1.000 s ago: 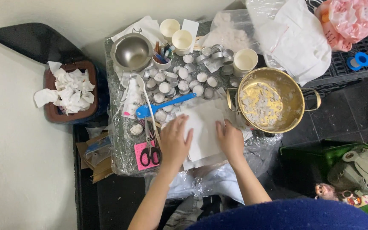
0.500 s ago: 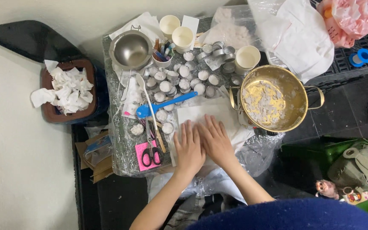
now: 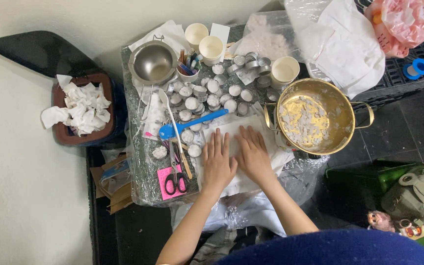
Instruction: Preparing candle making materials by cutting wax and mixing ingredients in a bowl.
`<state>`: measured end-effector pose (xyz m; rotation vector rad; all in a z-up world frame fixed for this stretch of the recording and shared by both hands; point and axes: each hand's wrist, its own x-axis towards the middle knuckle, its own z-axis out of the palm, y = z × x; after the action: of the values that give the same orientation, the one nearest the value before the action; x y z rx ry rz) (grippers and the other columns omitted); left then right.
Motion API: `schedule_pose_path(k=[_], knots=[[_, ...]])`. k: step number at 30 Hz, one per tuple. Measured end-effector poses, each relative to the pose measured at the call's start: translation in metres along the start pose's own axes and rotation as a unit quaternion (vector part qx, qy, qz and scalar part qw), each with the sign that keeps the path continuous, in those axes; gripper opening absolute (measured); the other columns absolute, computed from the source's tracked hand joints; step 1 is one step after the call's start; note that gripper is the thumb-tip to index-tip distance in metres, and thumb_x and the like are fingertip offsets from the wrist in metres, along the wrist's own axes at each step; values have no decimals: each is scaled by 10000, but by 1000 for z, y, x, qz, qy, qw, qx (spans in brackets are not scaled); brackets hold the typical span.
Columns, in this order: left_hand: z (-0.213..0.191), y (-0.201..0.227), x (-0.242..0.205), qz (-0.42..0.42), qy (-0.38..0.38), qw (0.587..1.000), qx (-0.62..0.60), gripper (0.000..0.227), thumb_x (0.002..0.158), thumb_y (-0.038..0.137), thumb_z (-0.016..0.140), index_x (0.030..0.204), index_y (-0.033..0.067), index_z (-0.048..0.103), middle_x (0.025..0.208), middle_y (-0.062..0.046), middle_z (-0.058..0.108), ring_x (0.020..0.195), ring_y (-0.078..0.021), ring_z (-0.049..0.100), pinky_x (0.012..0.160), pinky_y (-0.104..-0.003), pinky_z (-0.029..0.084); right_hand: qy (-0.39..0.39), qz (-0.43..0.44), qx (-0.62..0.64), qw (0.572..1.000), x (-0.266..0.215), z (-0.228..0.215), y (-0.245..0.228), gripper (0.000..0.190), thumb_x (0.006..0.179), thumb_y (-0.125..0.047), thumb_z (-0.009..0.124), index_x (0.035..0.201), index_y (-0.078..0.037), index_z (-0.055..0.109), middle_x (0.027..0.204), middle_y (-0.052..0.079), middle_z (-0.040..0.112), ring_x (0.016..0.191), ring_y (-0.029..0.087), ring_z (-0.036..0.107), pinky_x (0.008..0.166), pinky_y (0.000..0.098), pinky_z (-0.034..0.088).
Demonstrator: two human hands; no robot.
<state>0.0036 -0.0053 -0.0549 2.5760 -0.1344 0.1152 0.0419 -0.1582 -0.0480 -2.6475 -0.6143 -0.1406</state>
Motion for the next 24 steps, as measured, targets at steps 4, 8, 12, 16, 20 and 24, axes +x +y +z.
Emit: schedule_pose_path(k=[4, 8, 12, 16, 20, 24], knots=[[9, -6, 2, 27, 25, 997, 65, 701, 972, 341, 499, 1570, 15, 331, 1676, -234, 231, 1573, -365, 189, 1239, -544, 164, 13, -36, -11, 999, 9, 4, -2, 629, 950, -384, 586, 1522, -152, 469, 1624, 132, 389, 1491, 345, 336, 1203, 529, 234], [6, -4, 3, 7, 41, 997, 65, 687, 954, 330, 503, 1567, 50, 367, 1665, -199, 259, 1554, -344, 211, 1233, -541, 162, 9, -25, -57, 998, 9, 5, -3, 614, 959, -426, 583, 1519, -208, 455, 1619, 82, 384, 1487, 323, 330, 1201, 529, 223], [-1, -4, 3, 19, 42, 998, 43, 698, 921, 291, 526, 1547, 19, 380, 1654, -210, 258, 1541, -353, 222, 1226, -547, 171, 43, -37, -5, 998, 9, -1, -5, 588, 943, -255, 591, 1503, -111, 482, 1594, 150, 408, 1465, 354, 375, 1186, 554, 254], [-16, 7, -1, 42, 73, 996, 22, 655, 932, 199, 533, 1533, -18, 391, 1656, -228, 269, 1551, -378, 238, 1230, -560, 194, 106, -28, 49, 993, 2, -16, -11, 476, 978, -68, 547, 1451, -127, 557, 1543, 86, 537, 1479, 339, 458, 1234, 542, 316], [-29, 20, -18, 70, 47, 996, -27, 612, 923, 105, 520, 1520, 6, 428, 1655, -193, 321, 1550, -348, 294, 1238, -553, 237, 107, -42, 194, 974, -10, -33, -23, 445, 971, -10, 525, 1398, -118, 590, 1494, 94, 598, 1489, 363, 472, 1255, 541, 305], [-27, 35, -36, 54, 81, 980, -176, 544, 1031, 200, 428, 1551, 41, 452, 1668, -156, 390, 1572, -335, 347, 1286, -515, 270, 91, 53, 584, 805, -31, -16, -26, 491, 1099, -269, 453, 1565, -119, 426, 1609, 157, 479, 1538, 358, 384, 1275, 515, 246]])
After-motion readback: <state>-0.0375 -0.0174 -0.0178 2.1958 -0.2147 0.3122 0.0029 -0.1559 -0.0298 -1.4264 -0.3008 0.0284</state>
